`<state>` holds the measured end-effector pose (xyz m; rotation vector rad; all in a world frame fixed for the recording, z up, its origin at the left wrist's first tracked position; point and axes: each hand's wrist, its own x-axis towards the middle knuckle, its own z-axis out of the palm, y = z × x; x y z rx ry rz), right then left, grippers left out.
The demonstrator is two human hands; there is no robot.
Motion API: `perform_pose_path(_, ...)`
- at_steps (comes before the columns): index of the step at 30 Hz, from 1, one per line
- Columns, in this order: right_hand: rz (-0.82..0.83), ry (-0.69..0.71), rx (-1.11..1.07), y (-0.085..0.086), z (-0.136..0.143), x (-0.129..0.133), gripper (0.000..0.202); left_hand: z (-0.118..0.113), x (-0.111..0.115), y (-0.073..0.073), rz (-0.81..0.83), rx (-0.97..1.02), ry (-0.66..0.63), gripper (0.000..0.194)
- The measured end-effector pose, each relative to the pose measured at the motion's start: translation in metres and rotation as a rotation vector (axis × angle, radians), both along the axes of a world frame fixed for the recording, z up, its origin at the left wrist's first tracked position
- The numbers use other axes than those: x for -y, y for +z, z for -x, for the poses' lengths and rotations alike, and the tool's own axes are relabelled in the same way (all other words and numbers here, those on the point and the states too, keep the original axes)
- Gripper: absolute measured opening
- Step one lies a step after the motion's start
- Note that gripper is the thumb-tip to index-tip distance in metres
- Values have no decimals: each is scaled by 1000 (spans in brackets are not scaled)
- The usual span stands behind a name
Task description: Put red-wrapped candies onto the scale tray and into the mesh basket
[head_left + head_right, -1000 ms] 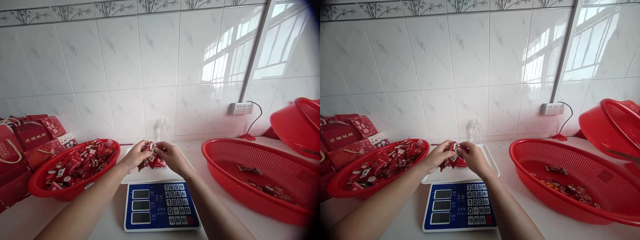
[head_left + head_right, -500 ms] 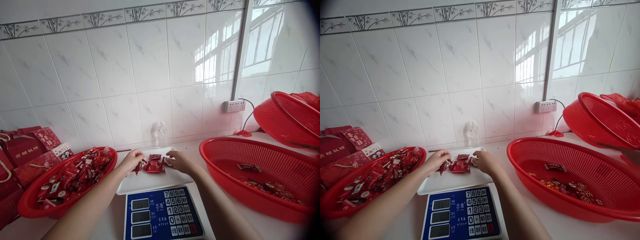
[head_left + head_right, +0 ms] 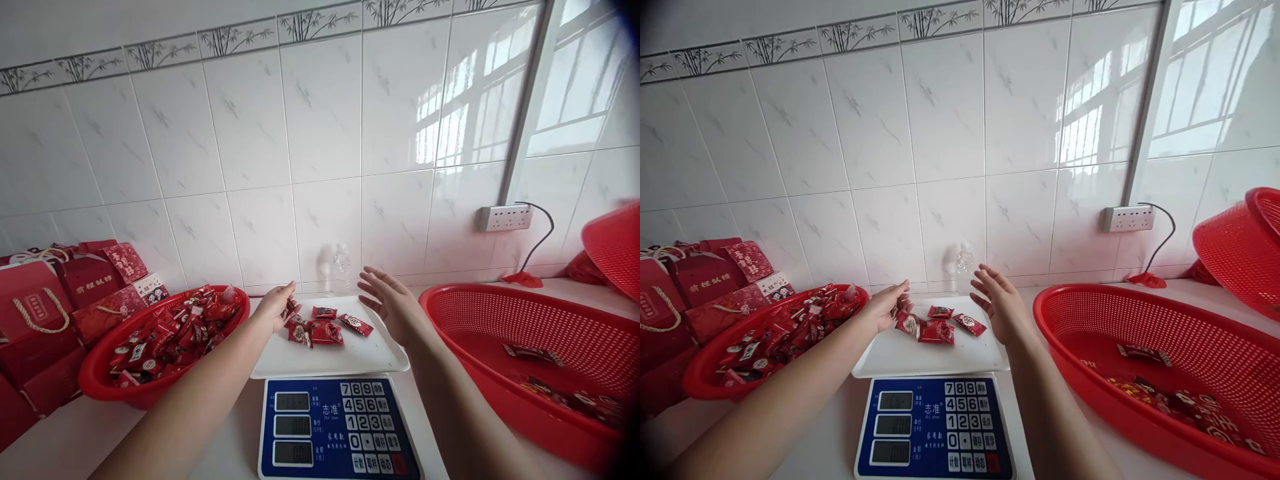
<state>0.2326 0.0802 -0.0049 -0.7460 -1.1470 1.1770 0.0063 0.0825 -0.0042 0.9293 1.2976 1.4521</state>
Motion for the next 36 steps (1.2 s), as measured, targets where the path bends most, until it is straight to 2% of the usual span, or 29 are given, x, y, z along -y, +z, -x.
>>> perform_pose_path(2, -34, -18, 170, 0, 5, 6, 33, -6, 0, -2, -12, -60, 15, 28)
perform_pose_path(6, -169, -6, 725, -1, 13, 17, 32, -9, 7, -1, -37, -265, -51, 19)
perform_pose_path(10, -272, 46, 1093, -7, 14, 18, 29, 4, 27, 6, 40, -502, -318, 18)
perform_pose_path(12, -287, 27, 1214, -10, 13, 16, 31, 11, 38, 9, 78, -634, -458, 24)
perform_pose_path(14, -268, -18, 1315, -12, 13, 14, 34, 16, 47, 10, 50, -852, -567, 32)
perform_pose_path(17, -237, -15, 1371, -14, 14, 12, 32, 19, 56, 7, -24, -1178, -600, 35)
perform_pose_path(19, -240, 18, 1355, -15, 16, 11, 30, 18, 60, 5, -24, -1254, -569, 31)
perform_pose_path(24, -256, 48, 1295, -14, 16, 11, 30, 21, 68, 4, -33, -1270, -599, 28)
perform_pose_path(30, -284, -5, 1249, -10, 14, 14, 36, 31, 69, 2, 57, -1259, -530, 48)
perform_pose_path(34, -311, -7, 1244, -10, 16, 14, 37, 32, 62, 8, 56, -1217, -534, 47)
perform_pose_path(36, -303, -23, 1238, -10, 15, 14, 38, 28, 53, 12, 34, -1162, -460, 45)
